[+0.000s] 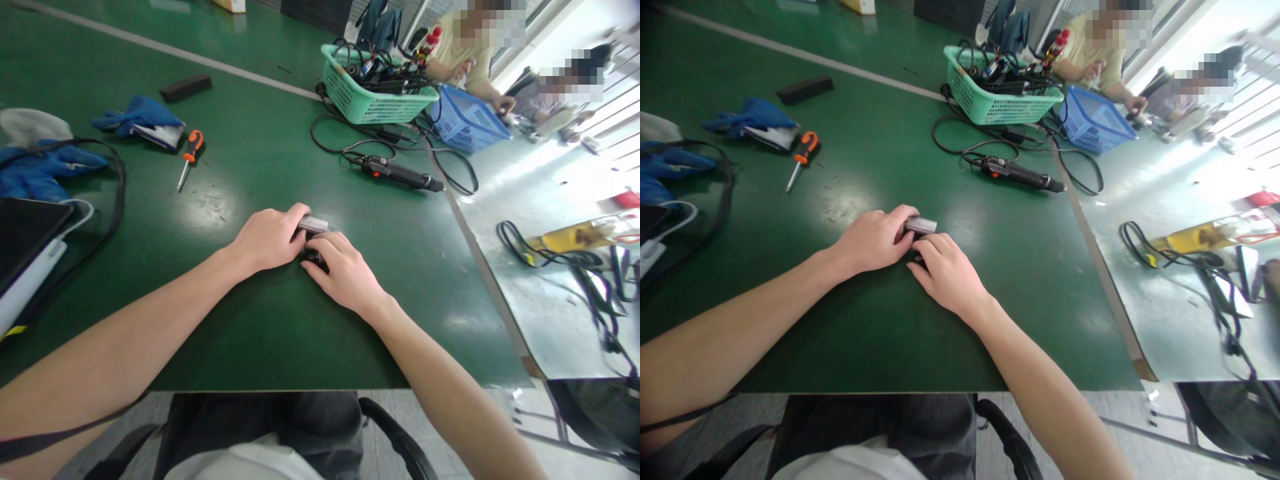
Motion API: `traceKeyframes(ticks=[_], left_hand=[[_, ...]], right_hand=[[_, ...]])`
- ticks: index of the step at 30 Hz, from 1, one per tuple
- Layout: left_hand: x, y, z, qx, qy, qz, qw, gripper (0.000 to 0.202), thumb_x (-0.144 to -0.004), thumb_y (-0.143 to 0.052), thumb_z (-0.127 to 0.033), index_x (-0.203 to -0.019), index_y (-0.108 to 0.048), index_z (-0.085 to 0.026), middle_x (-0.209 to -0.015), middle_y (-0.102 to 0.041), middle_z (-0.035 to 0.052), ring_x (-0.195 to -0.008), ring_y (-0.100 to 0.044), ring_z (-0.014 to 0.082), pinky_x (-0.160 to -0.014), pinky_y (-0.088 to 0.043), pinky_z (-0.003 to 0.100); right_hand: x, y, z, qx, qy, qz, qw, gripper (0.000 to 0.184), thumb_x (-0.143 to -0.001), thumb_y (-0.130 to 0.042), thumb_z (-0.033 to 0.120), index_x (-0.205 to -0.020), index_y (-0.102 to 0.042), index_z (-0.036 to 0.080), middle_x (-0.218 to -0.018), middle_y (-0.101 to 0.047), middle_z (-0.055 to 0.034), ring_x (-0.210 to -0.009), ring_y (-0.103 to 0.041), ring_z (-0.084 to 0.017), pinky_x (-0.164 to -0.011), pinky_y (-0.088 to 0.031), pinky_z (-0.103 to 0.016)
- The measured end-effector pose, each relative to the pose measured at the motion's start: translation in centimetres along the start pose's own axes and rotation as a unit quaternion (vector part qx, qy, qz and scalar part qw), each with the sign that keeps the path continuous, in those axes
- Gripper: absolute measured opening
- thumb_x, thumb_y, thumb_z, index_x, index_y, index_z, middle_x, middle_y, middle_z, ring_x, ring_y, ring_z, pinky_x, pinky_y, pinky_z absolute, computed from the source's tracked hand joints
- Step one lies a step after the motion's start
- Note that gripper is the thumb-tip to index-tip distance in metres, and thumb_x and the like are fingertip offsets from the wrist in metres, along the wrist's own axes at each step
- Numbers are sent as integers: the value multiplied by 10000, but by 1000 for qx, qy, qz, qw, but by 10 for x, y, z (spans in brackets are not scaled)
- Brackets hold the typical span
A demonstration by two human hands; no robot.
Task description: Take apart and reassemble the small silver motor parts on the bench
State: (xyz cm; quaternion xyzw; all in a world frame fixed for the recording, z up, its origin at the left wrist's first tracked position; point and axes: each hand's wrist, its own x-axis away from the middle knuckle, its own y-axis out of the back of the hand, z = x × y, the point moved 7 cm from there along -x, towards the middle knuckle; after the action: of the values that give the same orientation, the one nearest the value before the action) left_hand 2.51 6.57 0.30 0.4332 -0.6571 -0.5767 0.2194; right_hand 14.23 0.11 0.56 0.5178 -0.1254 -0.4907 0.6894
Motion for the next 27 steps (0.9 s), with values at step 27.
traceKeyframes(ticks=[27], left_hand=[[7,0,-18,1,-147,25,989,194,-859,-535,-378,-862,-630,-209,-700,-661,38,-639,-617,202,-581,-383,326]], right_hand=[[3,8,-18,36,-15,-7,999,186,-983,-590,311,-1135,-662,232,-1105,-683,-93,-1047,-612,-272,-938,-526,-436]])
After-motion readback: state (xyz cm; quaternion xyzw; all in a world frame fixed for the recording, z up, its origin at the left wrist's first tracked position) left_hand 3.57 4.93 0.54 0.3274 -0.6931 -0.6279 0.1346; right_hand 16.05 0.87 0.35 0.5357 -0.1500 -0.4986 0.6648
